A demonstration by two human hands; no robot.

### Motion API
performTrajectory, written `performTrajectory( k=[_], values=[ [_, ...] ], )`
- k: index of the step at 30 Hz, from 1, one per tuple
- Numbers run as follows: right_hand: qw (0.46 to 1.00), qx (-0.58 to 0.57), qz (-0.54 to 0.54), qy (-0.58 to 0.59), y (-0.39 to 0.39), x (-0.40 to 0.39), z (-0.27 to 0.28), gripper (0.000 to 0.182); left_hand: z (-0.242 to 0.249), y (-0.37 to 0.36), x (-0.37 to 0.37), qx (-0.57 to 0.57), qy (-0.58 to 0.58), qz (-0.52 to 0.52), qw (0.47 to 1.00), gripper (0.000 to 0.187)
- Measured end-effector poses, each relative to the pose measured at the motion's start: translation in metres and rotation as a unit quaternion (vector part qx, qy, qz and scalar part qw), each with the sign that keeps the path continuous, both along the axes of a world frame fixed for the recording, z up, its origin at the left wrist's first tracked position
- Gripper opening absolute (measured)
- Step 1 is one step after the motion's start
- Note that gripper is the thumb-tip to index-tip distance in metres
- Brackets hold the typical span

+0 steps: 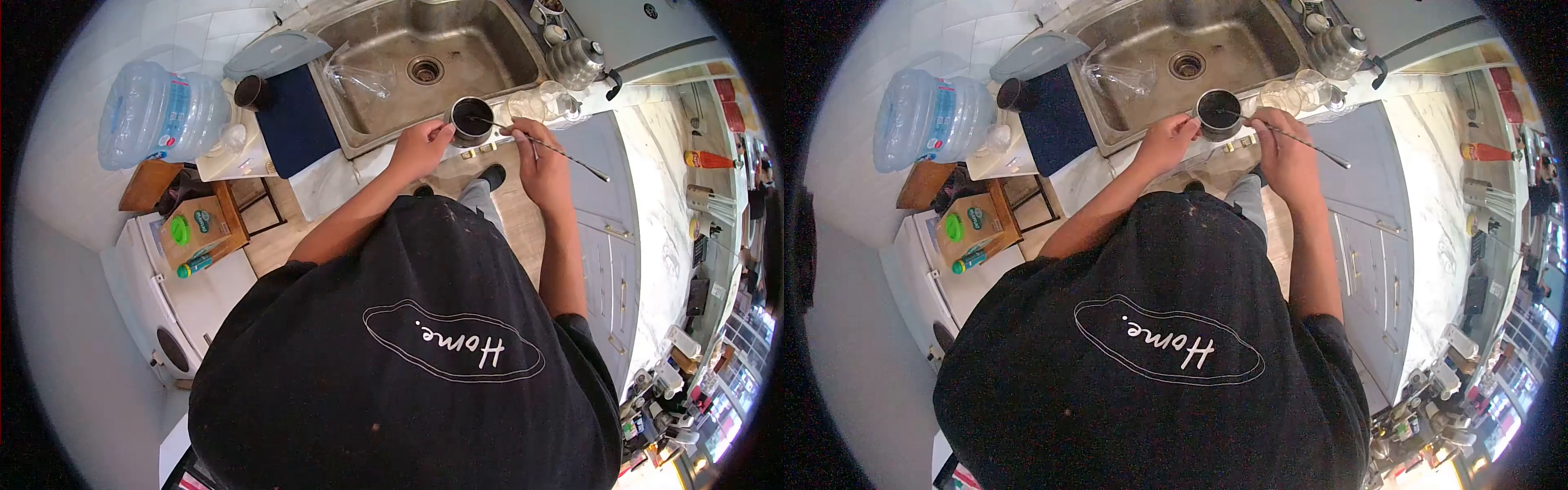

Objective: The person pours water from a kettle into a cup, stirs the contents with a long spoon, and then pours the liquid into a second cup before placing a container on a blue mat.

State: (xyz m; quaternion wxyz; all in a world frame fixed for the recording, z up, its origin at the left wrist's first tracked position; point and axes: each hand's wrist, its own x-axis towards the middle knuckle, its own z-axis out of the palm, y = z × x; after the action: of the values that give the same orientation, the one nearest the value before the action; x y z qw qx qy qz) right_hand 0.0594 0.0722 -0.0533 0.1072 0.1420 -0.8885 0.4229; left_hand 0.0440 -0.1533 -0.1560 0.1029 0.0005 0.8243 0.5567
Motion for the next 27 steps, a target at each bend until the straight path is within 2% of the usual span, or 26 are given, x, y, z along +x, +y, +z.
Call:
performTrajectory(
  k=[5,8,14,20,23,27],
  values=[
    [0.999,0.03,-0.009,-0.008,0.0,-0.009,-0.002,0.009,-0.002,-0.002,-0.002,-0.023,-0.007,-0.006,1.0,0.039],
    [0.999,-0.004,-0.017,-0.038,0.006,-0.005,0.004,0.01,0.003,0.0,0.001,-0.007,-0.006,0.001,1.0,0.039],
    [1.0,-0.012,0.01,-0.005,-0.002,-0.005,-0.005,0.01,0.004,0.0,0.0,0.01,-0.02,-0.014,1.0,0.039],
    [0.999,-0.001,-0.035,-0.038,0.004,-0.009,0.001,0.011,0.001,0.0,0.001,-0.007,-0.022,-0.018,1.0,0.039],
    [0.999,0.039,-0.003,0.018,0.012,-0.006,-0.005,0.011,0.014,-0.001,0.001,-0.039,-0.027,-0.022,0.999,0.038],
    [0.999,0.037,0.019,0.016,0.0,-0.009,-0.001,0.013,0.007,-0.001,-0.001,-0.035,0.008,-0.021,0.999,0.036]
  ],
)
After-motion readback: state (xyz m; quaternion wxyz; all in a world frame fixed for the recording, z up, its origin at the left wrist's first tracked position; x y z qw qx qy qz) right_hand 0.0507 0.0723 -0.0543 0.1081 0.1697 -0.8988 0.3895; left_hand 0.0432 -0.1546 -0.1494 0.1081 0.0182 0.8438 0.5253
